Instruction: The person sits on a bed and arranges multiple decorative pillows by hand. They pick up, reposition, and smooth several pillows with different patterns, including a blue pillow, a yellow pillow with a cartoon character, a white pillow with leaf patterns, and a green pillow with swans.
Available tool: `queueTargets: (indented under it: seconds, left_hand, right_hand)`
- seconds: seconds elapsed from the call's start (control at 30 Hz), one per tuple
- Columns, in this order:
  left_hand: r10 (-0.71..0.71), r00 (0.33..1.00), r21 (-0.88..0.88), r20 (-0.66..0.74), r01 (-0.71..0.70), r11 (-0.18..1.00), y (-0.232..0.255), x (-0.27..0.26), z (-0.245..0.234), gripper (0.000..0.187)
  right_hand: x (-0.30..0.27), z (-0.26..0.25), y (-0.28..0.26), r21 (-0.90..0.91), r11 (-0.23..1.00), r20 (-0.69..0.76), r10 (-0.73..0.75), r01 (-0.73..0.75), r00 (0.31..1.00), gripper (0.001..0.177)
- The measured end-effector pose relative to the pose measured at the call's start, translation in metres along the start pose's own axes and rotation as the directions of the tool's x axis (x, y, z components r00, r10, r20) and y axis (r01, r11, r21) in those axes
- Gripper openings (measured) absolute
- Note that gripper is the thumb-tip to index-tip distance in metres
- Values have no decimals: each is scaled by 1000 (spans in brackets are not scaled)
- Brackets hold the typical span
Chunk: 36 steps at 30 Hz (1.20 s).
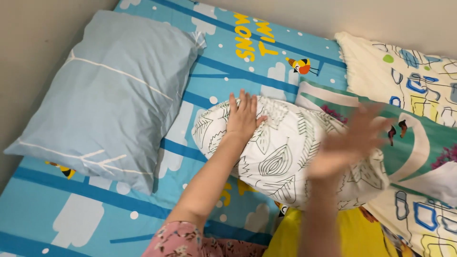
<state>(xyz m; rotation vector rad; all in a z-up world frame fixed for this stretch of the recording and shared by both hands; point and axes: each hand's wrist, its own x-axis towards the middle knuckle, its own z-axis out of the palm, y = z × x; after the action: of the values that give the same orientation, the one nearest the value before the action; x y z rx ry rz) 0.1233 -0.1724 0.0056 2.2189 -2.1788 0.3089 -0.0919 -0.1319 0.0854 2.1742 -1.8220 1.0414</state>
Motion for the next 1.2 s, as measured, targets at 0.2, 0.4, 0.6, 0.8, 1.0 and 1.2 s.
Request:
queueTargets:
  seconds: [0.2, 0.4, 0.6, 0.8, 1.0, 1.2]
  left_hand:
    - [-93, 914, -518, -395, -138, 844, -25, -19, -93, 62]
    - [-124, 921, -528, -368, -98, 843, -15, -18, -56, 61]
    - [-56, 998, -245, -39, 45, 969, -7, -15, 30, 70]
    - [-206, 932, -577, -297, -3, 817, -43, -3, -13, 55]
    - [-97, 854, -461, -512, -178, 869, -28, -42, -53, 53]
    - [-100, 986, -299, -136, 56, 953, -45, -28, -4, 61]
  right_hand:
    - [-76, 149, 13, -146, 989, 311, 70, -25, 948, 69]
    - [-76, 129, 29, -85, 996, 327, 28, 0, 945, 64]
    - [-27, 36, -32, 193, 981, 332, -92, 28, 939, 65]
    - [-32, 92, -59, -90, 989, 178, -96, 114, 979, 62]
    - [-39, 150, -39, -36, 998, 369, 66, -56, 927, 57]
    - [-16, -5, -50, 403, 900, 422, -344, 167, 839, 58]
